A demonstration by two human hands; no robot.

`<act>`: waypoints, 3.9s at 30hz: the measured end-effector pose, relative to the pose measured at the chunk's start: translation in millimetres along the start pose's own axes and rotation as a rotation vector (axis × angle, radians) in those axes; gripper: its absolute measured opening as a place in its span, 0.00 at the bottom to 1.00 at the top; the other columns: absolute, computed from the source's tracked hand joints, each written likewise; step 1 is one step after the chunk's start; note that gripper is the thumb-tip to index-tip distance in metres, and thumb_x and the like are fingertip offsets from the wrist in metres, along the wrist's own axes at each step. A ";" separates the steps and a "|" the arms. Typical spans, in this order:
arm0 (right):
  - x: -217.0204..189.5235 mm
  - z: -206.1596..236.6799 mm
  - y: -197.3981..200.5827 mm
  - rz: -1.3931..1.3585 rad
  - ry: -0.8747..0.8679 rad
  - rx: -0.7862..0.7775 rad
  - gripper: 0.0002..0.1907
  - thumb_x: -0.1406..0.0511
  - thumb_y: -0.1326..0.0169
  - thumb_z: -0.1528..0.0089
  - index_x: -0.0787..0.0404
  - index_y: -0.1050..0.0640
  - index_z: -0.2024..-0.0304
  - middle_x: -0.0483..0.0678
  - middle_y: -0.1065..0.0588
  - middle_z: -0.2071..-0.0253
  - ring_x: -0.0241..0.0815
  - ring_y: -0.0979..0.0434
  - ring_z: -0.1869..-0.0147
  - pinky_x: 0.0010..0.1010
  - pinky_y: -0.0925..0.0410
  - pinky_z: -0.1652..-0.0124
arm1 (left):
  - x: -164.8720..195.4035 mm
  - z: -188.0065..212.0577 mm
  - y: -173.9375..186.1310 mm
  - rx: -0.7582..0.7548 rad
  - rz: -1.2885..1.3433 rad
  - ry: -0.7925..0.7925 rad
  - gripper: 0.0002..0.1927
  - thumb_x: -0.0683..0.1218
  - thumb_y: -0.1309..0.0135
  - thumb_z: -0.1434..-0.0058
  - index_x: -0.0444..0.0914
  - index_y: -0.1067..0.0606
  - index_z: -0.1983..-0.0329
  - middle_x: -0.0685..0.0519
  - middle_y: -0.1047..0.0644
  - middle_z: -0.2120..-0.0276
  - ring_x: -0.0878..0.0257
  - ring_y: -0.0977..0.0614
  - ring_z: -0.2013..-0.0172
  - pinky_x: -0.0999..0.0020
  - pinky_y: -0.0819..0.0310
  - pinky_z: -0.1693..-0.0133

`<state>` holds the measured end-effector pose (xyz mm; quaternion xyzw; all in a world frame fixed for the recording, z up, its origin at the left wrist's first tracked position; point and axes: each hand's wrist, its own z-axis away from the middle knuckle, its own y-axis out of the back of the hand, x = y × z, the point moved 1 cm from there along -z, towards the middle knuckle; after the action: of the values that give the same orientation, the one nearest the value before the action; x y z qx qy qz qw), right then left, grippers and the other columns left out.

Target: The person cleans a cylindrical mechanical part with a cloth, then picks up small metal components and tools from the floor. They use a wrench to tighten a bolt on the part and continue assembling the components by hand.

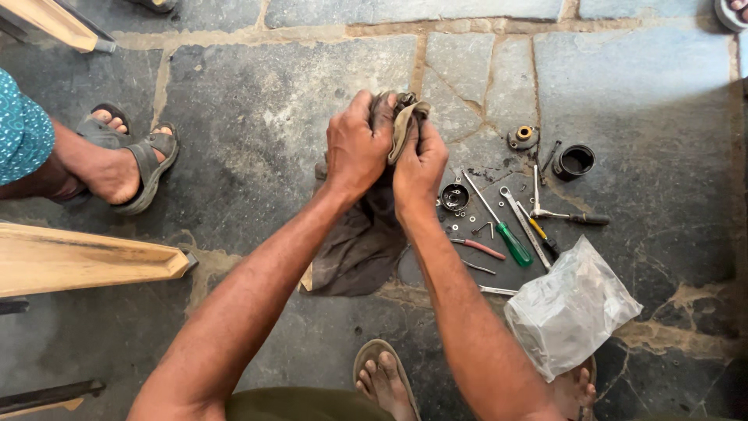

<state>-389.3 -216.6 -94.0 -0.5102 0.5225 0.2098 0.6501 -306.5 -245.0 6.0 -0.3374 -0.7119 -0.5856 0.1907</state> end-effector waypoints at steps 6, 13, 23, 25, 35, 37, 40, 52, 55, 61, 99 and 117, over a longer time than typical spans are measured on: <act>-13.6 -12.4 0.8 -0.379 -0.027 0.004 0.12 0.71 0.44 0.34 0.65 0.25 0.47 0.44 0.21 0.54 0.30 0.22 0.53 0.21 0.28 0.53 | 7.3 0.7 10.4 0.024 0.264 -0.404 0.10 0.42 0.45 0.33 0.32 0.29 0.52 0.39 0.20 0.62 0.45 0.16 0.61 0.54 0.23 0.60; -26.3 -19.9 24.6 0.130 0.149 -0.167 0.10 0.70 0.49 0.27 0.70 0.23 0.47 0.45 0.21 0.55 0.30 0.23 0.53 0.22 0.29 0.53 | -2.6 -7.7 2.0 -0.173 0.128 -0.135 0.11 0.49 0.47 0.28 0.37 0.24 0.53 0.50 0.21 0.69 0.54 0.18 0.69 0.59 0.24 0.65; -14.1 -23.2 12.1 -0.112 0.036 -0.165 0.09 0.71 0.49 0.27 0.71 0.25 0.46 0.45 0.22 0.55 0.31 0.25 0.54 0.23 0.29 0.55 | -31.1 -34.7 23.2 -0.156 0.707 -0.091 0.20 0.54 0.47 0.25 0.33 0.19 0.45 0.52 0.18 0.59 0.67 0.21 0.58 0.67 0.24 0.55; -11.6 -25.3 13.4 -0.163 0.038 -0.128 0.12 0.73 0.46 0.32 0.71 0.25 0.46 0.46 0.21 0.52 0.32 0.21 0.51 0.23 0.27 0.50 | -28.8 -30.0 26.1 -0.347 0.838 0.066 0.20 0.54 0.50 0.27 0.34 0.19 0.47 0.54 0.17 0.59 0.67 0.18 0.59 0.69 0.20 0.57; -16.6 -22.2 24.9 -0.088 -0.025 -0.189 0.12 0.65 0.50 0.25 0.67 0.23 0.60 0.39 0.26 0.68 0.28 0.32 0.67 0.22 0.37 0.68 | -16.1 -27.2 4.3 -0.391 0.666 -0.096 0.14 0.48 0.41 0.33 0.34 0.20 0.50 0.55 0.17 0.64 0.70 0.18 0.64 0.74 0.21 0.63; -23.5 -23.1 25.9 -0.077 -0.010 -0.201 0.12 0.64 0.51 0.25 0.66 0.23 0.59 0.37 0.27 0.68 0.27 0.33 0.66 0.21 0.38 0.68 | -14.8 -21.7 -2.7 -0.205 0.445 -0.175 0.13 0.50 0.42 0.31 0.34 0.19 0.55 0.55 0.18 0.68 0.69 0.19 0.68 0.71 0.23 0.66; -38.0 -24.5 26.9 0.256 0.148 -0.221 0.12 0.65 0.49 0.26 0.68 0.23 0.61 0.40 0.27 0.69 0.28 0.33 0.65 0.24 0.35 0.67 | -10.9 -12.9 -6.9 -0.026 0.199 -0.197 0.16 0.51 0.45 0.26 0.33 0.21 0.61 0.51 0.21 0.71 0.66 0.22 0.70 0.66 0.27 0.67; -57.6 -38.1 19.8 0.036 0.237 -0.070 0.11 0.68 0.46 0.30 0.71 0.21 0.49 0.45 0.20 0.58 0.31 0.21 0.56 0.22 0.27 0.57 | 10.2 0.2 -20.3 -0.092 0.686 -0.121 0.09 0.46 0.48 0.29 0.33 0.26 0.55 0.54 0.22 0.65 0.71 0.24 0.64 0.71 0.27 0.62; -57.5 -41.9 26.5 0.020 0.120 0.072 0.16 0.65 0.46 0.25 0.69 0.21 0.66 0.41 0.24 0.71 0.27 0.30 0.68 0.22 0.36 0.69 | 15.9 13.5 -29.2 -0.135 0.786 -0.127 0.07 0.40 0.46 0.31 0.33 0.28 0.53 0.55 0.24 0.63 0.71 0.24 0.60 0.70 0.27 0.59; -58.8 -32.9 19.9 -0.001 0.020 0.107 0.11 0.67 0.43 0.29 0.68 0.20 0.66 0.42 0.24 0.73 0.29 0.28 0.71 0.22 0.37 0.73 | 19.6 13.2 -22.0 -0.059 0.443 -0.048 0.07 0.45 0.48 0.29 0.35 0.25 0.57 0.56 0.23 0.69 0.71 0.24 0.67 0.69 0.28 0.65; -54.8 -30.9 24.0 -0.284 -0.111 -0.053 0.13 0.61 0.46 0.28 0.63 0.20 0.62 0.38 0.24 0.69 0.26 0.29 0.69 0.21 0.37 0.71 | 25.3 9.7 0.3 -0.007 0.128 -0.427 0.05 0.36 0.51 0.33 0.32 0.30 0.56 0.42 0.28 0.63 0.45 0.23 0.60 0.51 0.30 0.58; -46.3 -43.3 25.0 0.168 0.012 -0.119 0.12 0.66 0.51 0.28 0.68 0.22 0.63 0.42 0.26 0.70 0.29 0.31 0.66 0.26 0.36 0.68 | 27.3 13.2 1.0 0.051 0.067 -0.363 0.06 0.43 0.48 0.28 0.34 0.28 0.58 0.44 0.27 0.64 0.45 0.21 0.64 0.52 0.29 0.63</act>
<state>-446.5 -232.9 -60.9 -0.5038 0.5539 0.2911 0.5955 -323.2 -225.1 21.7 -0.4561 -0.7377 -0.4902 0.0868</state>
